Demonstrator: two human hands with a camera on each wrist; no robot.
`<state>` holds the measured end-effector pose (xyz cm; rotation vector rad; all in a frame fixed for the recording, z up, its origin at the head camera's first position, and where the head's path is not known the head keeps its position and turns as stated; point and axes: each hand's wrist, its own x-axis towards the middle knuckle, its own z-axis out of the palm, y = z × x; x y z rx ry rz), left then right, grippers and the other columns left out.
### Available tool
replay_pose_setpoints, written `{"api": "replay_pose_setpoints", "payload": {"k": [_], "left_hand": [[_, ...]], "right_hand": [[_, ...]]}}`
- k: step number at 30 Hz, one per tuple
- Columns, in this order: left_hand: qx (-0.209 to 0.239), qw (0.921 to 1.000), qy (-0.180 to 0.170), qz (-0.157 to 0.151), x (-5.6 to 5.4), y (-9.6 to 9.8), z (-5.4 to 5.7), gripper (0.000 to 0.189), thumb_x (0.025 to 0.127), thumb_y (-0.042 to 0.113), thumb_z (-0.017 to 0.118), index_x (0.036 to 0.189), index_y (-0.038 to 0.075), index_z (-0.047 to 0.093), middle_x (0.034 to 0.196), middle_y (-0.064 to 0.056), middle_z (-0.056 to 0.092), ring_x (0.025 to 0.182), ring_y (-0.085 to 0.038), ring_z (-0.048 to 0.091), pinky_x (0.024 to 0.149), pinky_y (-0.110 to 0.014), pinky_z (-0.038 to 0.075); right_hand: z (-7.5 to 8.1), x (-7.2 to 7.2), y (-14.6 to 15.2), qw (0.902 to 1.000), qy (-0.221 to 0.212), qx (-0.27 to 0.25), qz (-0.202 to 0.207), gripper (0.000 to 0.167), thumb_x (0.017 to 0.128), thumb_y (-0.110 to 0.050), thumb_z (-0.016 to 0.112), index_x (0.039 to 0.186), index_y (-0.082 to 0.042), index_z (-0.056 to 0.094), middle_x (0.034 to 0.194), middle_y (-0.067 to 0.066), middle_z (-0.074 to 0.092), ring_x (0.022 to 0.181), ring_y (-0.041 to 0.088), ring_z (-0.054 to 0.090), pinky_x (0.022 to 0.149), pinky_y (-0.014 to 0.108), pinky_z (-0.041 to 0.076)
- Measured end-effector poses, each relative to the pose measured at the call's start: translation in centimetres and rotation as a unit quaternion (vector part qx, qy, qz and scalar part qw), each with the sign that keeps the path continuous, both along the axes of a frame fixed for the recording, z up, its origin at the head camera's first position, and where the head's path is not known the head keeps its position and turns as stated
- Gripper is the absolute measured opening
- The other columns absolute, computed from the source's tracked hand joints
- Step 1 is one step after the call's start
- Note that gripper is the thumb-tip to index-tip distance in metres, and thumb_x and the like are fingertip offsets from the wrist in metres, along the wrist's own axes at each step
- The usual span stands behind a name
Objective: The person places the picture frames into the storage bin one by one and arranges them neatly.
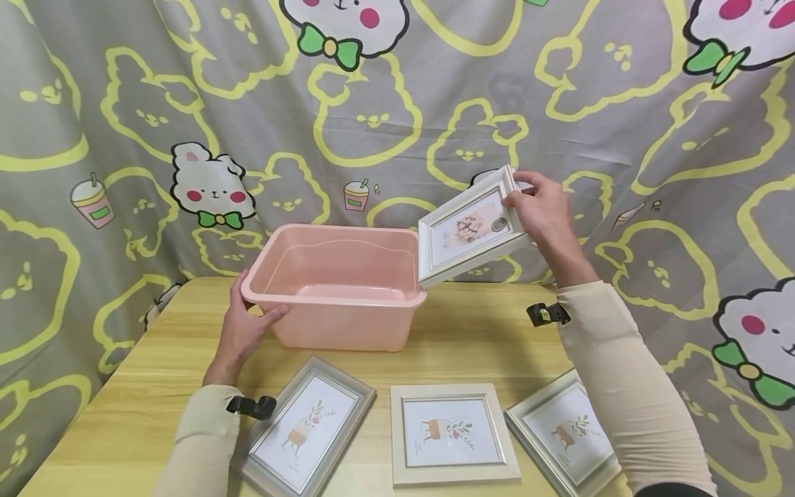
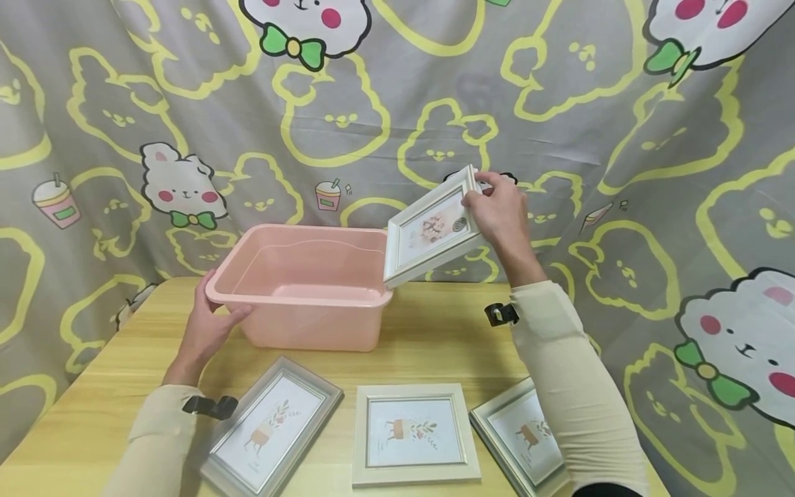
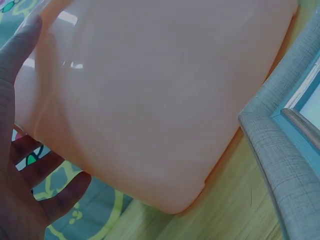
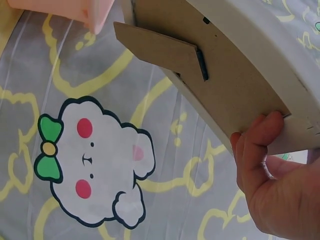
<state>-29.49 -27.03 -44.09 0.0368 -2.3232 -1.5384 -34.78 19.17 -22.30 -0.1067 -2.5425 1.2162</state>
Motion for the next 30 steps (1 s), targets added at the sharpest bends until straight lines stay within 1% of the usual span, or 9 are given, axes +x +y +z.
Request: {"api": "replay_pose_setpoints", "payload": {"k": [6, 12, 17, 23, 30], "left_hand": [[0.005, 1.0, -0.001, 0.002, 0.0, 0.0, -0.1, 0.107, 0.078, 0.03, 0.081, 0.156, 0.029, 0.007, 0.15, -0.015, 0.038, 0.131, -0.033, 0.038, 0.107, -0.062, 0.029], [0.005, 1.0, -0.003, -0.005, -0.2, 0.0, -0.1, 0.108, 0.079, 0.029, 0.081, 0.156, 0.029, 0.006, 0.151, -0.014, 0.037, 0.132, -0.033, 0.037, 0.107, -0.062, 0.029], [0.006, 0.9999, -0.01, -0.003, -0.3, -0.1, -0.3, 0.108, 0.079, 0.029, 0.08, 0.156, 0.03, 0.004, 0.152, -0.014, 0.035, 0.133, -0.033, 0.036, 0.108, -0.062, 0.029], [0.008, 0.9999, -0.009, -0.001, -0.4, -0.1, -0.4, 0.108, 0.079, 0.03, 0.08, 0.156, 0.03, 0.005, 0.151, -0.014, 0.036, 0.132, -0.032, 0.037, 0.108, -0.062, 0.029], [0.008, 0.9999, -0.011, 0.001, -0.3, 0.0, -0.4, 0.108, 0.079, 0.031, 0.08, 0.156, 0.031, 0.004, 0.152, -0.014, 0.036, 0.133, -0.033, 0.037, 0.108, -0.062, 0.029]], "right_hand": [[-0.3, -0.2, -0.7, 0.9998, 0.014, -0.006, 0.013, 0.052, 0.086, -0.016, 0.061, 0.138, -0.018, 0.056, 0.112, 0.014, 0.061, 0.088, 0.017, 0.057, 0.061, 0.017, 0.048], [-0.8, -0.4, -1.6, 0.9998, 0.004, 0.0, 0.019, 0.054, 0.087, -0.017, 0.059, 0.141, -0.018, 0.052, 0.111, 0.013, 0.059, 0.092, 0.02, 0.057, 0.062, 0.019, 0.048], [-1.2, -0.6, -2.1, 0.9996, -0.004, 0.004, 0.029, 0.054, 0.087, -0.02, 0.058, 0.141, -0.021, 0.051, 0.113, 0.013, 0.059, 0.092, 0.022, 0.058, 0.063, 0.022, 0.048], [-1.7, -0.9, -2.5, 0.9993, -0.01, -0.007, 0.035, 0.053, 0.087, -0.02, 0.059, 0.139, -0.021, 0.053, 0.109, 0.01, 0.059, 0.087, 0.02, 0.056, 0.061, 0.023, 0.047], [-2.2, -1.5, -3.7, 0.9974, -0.009, -0.041, 0.059, 0.052, 0.085, -0.017, 0.061, 0.137, -0.016, 0.054, 0.105, 0.012, 0.058, 0.081, 0.017, 0.057, 0.059, 0.02, 0.049]]}}
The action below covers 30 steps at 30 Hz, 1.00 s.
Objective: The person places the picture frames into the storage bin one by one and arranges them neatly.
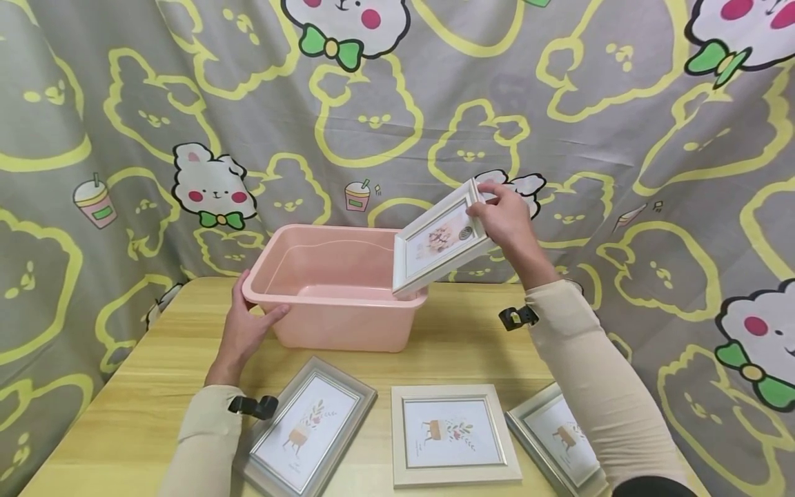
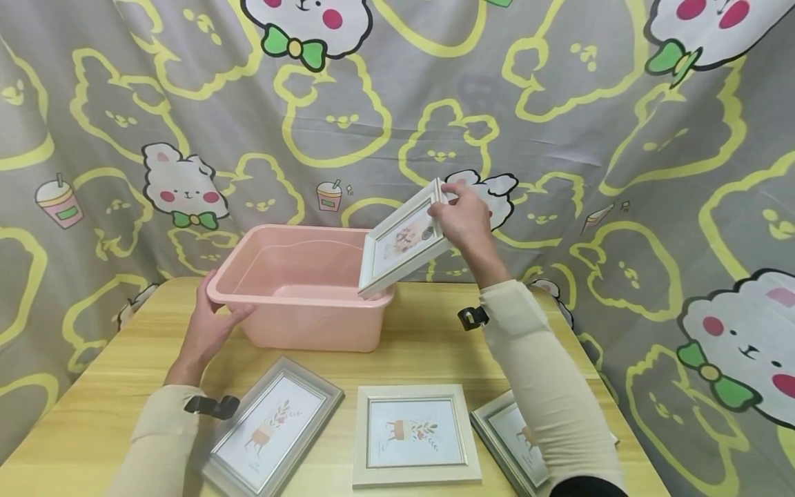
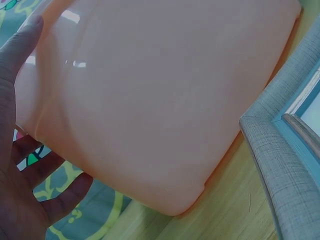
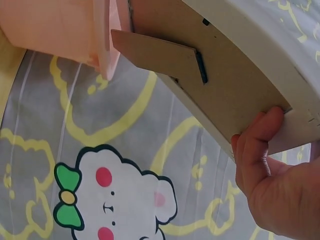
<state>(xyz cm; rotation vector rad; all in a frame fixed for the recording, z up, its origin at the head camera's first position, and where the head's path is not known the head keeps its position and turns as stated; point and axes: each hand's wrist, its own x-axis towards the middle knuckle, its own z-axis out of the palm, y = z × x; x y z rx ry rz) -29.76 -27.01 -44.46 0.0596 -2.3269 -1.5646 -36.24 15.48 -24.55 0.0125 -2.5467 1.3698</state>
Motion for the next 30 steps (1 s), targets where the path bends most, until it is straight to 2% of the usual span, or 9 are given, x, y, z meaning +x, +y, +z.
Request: {"api": "replay_pose_setpoints", "payload": {"k": [3, 15, 22, 30], "left_hand": [[0.0, 1.0, 0.0, 0.0, 0.1, 0.0, 0.1, 0.108, 0.079, 0.032, 0.08, 0.156, 0.029, 0.004, 0.152, -0.014, 0.035, 0.133, -0.033, 0.036, 0.109, -0.063, 0.029], [-0.004, 1.0, 0.005, -0.001, 0.1, -0.1, 0.0, 0.107, 0.08, 0.03, 0.079, 0.156, 0.029, 0.004, 0.152, -0.015, 0.036, 0.133, -0.034, 0.037, 0.107, -0.064, 0.029], [-0.012, 0.9999, 0.005, 0.0, 0.4, -0.1, 0.2, 0.107, 0.08, 0.034, 0.079, 0.156, 0.029, 0.005, 0.15, -0.016, 0.038, 0.131, -0.034, 0.038, 0.107, -0.064, 0.029], [-0.008, 0.9997, 0.008, -0.02, 0.2, 0.4, 0.2, 0.107, 0.081, 0.035, 0.078, 0.156, 0.026, 0.003, 0.15, -0.016, 0.036, 0.131, -0.034, 0.036, 0.107, -0.064, 0.028]], "right_hand": [[-0.2, -0.3, -0.6, 1.0, -0.002, 0.0, 0.003, 0.052, 0.085, -0.017, 0.061, 0.137, -0.016, 0.055, 0.104, 0.012, 0.059, 0.081, 0.017, 0.058, 0.06, 0.021, 0.049], [-0.8, -0.6, -1.7, 0.9984, -0.011, 0.056, 0.0, 0.055, 0.086, -0.024, 0.062, 0.14, -0.022, 0.052, 0.114, 0.009, 0.065, 0.091, 0.022, 0.062, 0.07, 0.027, 0.048], [-1.1, -0.8, -1.8, 0.9987, -0.01, 0.05, -0.001, 0.053, 0.085, -0.024, 0.063, 0.138, -0.023, 0.054, 0.112, 0.009, 0.065, 0.084, 0.02, 0.062, 0.066, 0.026, 0.047], [-1.6, -1.1, -2.5, 0.9994, -0.018, 0.028, -0.006, 0.051, 0.082, -0.022, 0.065, 0.132, -0.019, 0.056, 0.11, 0.011, 0.064, 0.09, 0.023, 0.059, 0.07, 0.029, 0.048]]}}
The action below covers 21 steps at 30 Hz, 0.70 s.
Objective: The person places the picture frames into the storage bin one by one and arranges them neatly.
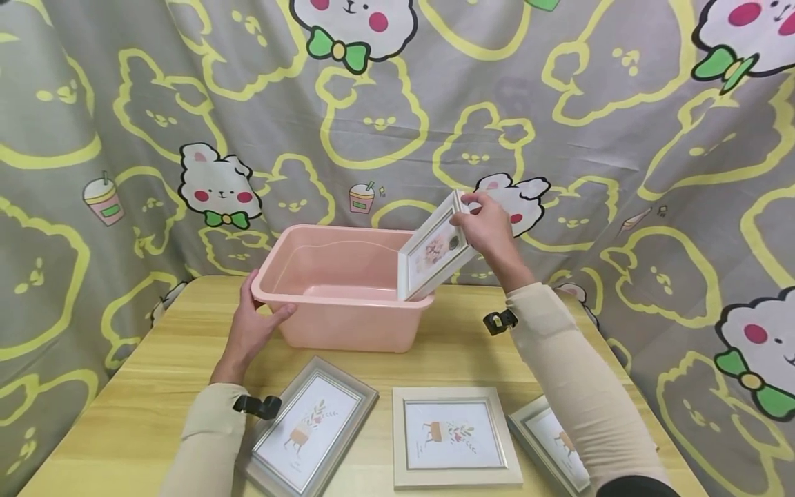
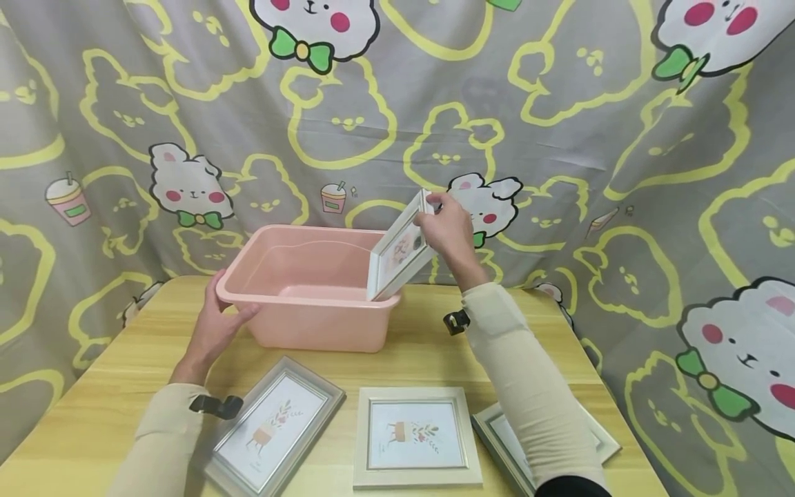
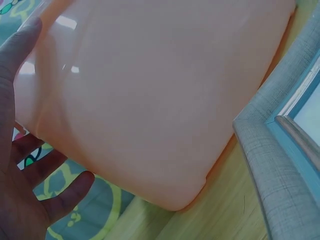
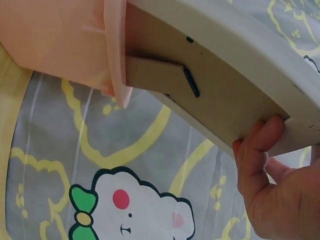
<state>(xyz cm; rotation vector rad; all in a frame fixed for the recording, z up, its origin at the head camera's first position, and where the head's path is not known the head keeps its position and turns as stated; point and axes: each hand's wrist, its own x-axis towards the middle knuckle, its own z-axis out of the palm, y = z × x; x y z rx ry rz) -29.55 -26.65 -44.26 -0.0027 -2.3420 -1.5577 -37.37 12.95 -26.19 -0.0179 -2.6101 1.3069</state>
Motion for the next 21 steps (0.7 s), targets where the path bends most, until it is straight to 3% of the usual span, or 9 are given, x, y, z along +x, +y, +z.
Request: {"api": "replay_pose_setpoints", "payload": {"k": [21], "left_hand": [[-0.006, 0.9999, 0.008, 0.006, -0.1, -0.1, -0.2, 0.106, 0.08, 0.034, 0.078, 0.156, 0.024, 0.005, 0.149, -0.017, 0.037, 0.13, -0.035, 0.039, 0.107, -0.063, 0.03]], "right_hand": [[-3.3, -1.0, -3.1, 0.9993, -0.016, 0.032, -0.005, 0.055, 0.081, -0.03, 0.067, 0.133, -0.017, 0.053, 0.119, 0.013, 0.06, 0.102, 0.027, 0.057, 0.082, 0.039, 0.05]]}}
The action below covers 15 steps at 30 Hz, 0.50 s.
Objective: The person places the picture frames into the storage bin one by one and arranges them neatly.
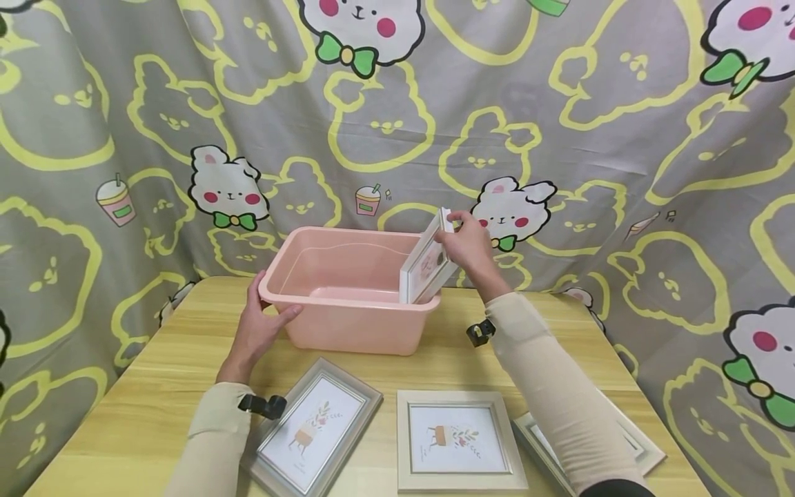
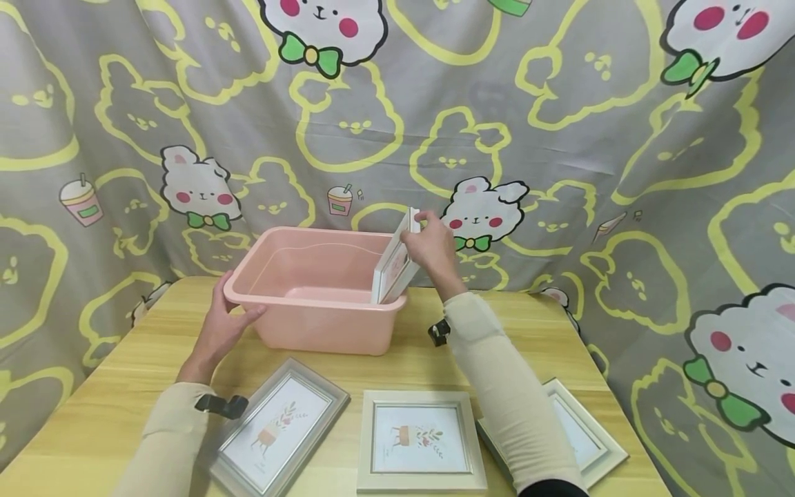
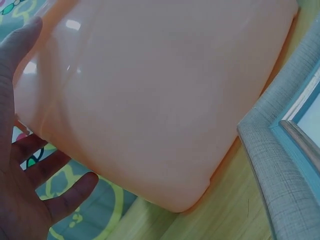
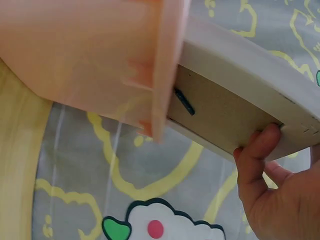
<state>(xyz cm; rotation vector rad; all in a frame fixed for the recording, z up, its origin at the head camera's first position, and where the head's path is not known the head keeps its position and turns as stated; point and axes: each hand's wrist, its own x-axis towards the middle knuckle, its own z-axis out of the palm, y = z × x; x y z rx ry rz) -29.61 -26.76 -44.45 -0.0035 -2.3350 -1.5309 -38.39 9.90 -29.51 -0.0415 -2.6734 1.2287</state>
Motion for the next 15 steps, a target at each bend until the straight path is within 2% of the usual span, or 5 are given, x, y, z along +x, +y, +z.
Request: {"api": "replay_pose_setpoints", "payload": {"k": [9, 15], "left_hand": [[-0.004, 1.0, 0.001, 0.003, 0.0, 0.1, -0.1, 0.106, 0.08, 0.035, 0.078, 0.156, 0.023, 0.006, 0.15, -0.016, 0.036, 0.13, -0.035, 0.038, 0.107, -0.063, 0.03], [-0.015, 0.9999, -0.002, 0.007, -0.1, 0.0, -0.3, 0.106, 0.081, 0.038, 0.077, 0.156, 0.028, 0.003, 0.152, -0.015, 0.035, 0.131, -0.035, 0.038, 0.108, -0.063, 0.028]], "right_hand": [[-1.7, -0.1, -1.1, 0.9999, 0.005, 0.013, 0.003, 0.051, 0.084, -0.029, 0.064, 0.131, -0.015, 0.054, 0.113, 0.012, 0.063, 0.096, 0.025, 0.059, 0.075, 0.033, 0.052], [-2.5, 0.0, -1.8, 0.9993, 0.013, 0.036, 0.002, 0.05, 0.086, -0.029, 0.062, 0.133, -0.015, 0.053, 0.117, 0.013, 0.063, 0.1, 0.026, 0.061, 0.08, 0.039, 0.053]]}}
